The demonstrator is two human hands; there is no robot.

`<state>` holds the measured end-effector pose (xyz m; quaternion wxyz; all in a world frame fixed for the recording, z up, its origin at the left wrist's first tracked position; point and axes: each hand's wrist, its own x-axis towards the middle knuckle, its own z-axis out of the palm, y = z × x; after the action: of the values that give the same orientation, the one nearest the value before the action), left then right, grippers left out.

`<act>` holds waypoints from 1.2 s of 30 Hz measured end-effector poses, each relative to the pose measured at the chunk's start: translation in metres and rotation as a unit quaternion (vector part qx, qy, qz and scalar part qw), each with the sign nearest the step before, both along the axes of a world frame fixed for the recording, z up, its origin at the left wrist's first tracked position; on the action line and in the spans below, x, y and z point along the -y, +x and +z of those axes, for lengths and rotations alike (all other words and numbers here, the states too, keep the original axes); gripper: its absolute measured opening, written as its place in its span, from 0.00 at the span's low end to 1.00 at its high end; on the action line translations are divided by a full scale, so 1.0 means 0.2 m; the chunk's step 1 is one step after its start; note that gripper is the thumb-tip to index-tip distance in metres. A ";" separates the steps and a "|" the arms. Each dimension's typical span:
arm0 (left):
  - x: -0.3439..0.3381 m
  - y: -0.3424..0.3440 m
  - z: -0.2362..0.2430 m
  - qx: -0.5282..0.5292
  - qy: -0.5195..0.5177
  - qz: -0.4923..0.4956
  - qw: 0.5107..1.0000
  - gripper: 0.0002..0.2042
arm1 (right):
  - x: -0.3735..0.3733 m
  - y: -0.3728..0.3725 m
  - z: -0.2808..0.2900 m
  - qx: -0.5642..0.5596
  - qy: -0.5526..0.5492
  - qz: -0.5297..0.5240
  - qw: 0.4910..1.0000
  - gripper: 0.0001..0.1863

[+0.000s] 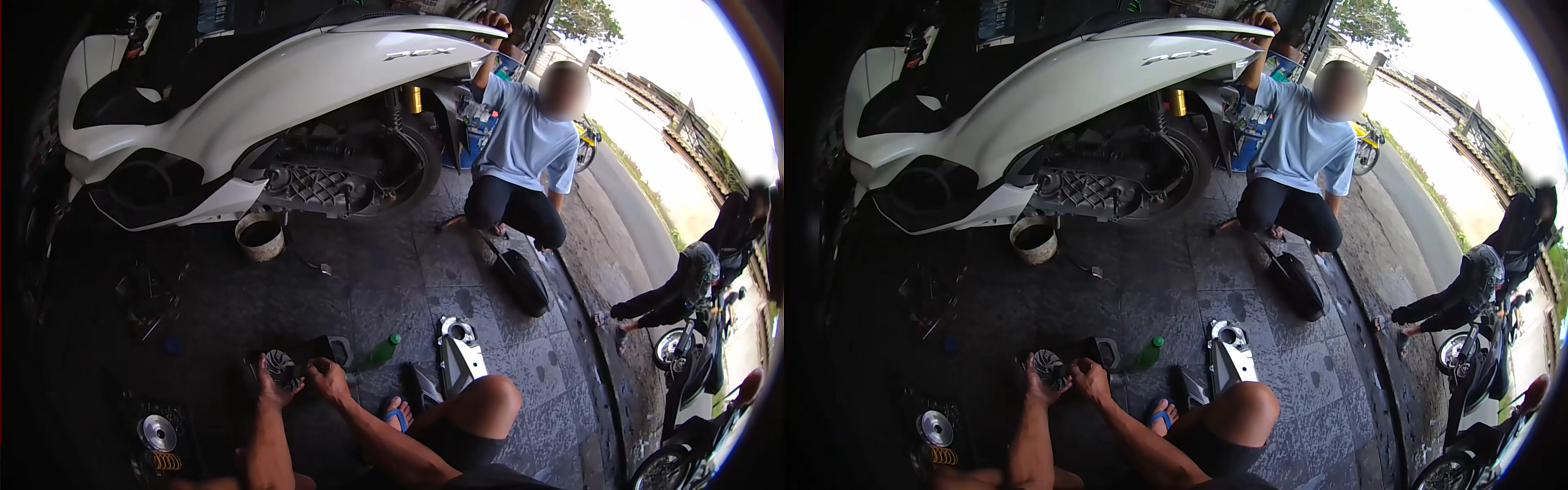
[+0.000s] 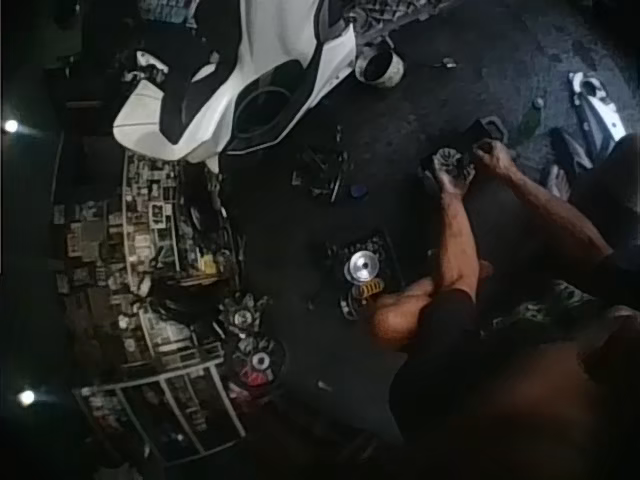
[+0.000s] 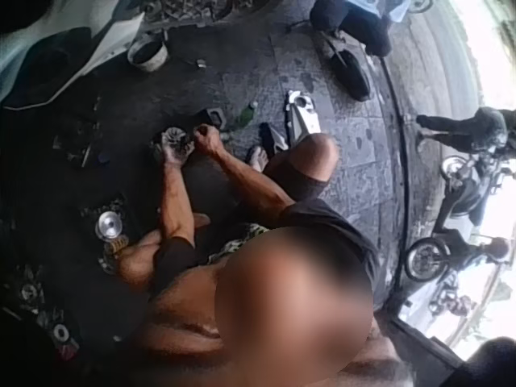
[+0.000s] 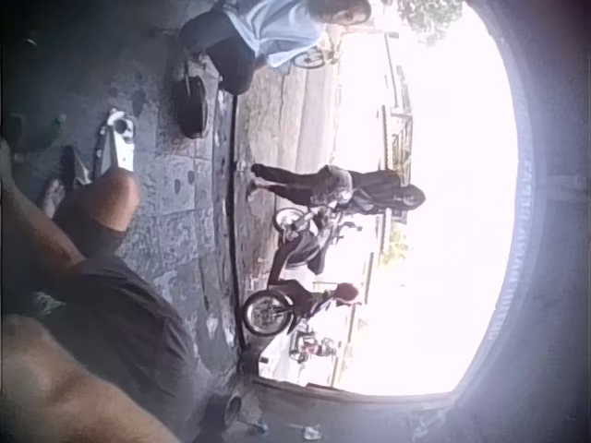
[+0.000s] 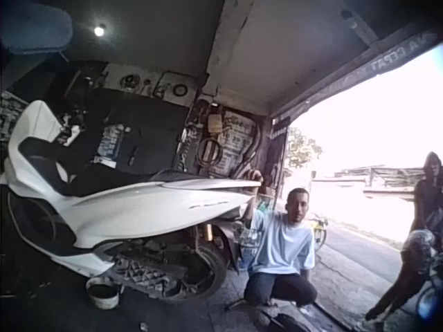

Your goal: The person cleans disassembled motorcycle CVT components by scrubbing clutch and pulley parts with a brush and rinsing them with liquid from a bottle over a container.

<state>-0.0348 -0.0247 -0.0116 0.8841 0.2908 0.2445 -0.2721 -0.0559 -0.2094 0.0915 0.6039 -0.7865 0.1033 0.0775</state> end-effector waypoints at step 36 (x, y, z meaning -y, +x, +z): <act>0.02 0.02 0.11 -0.037 0.038 -0.004 0.999 0.33 | 0.10 -0.07 -0.47 -0.029 -0.256 0.132 0.957 0.18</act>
<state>-0.0314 -0.0288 0.0103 0.8618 0.3149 0.2859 -0.2762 -0.0693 -0.2294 -0.0029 0.3635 -0.9187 0.0321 0.1508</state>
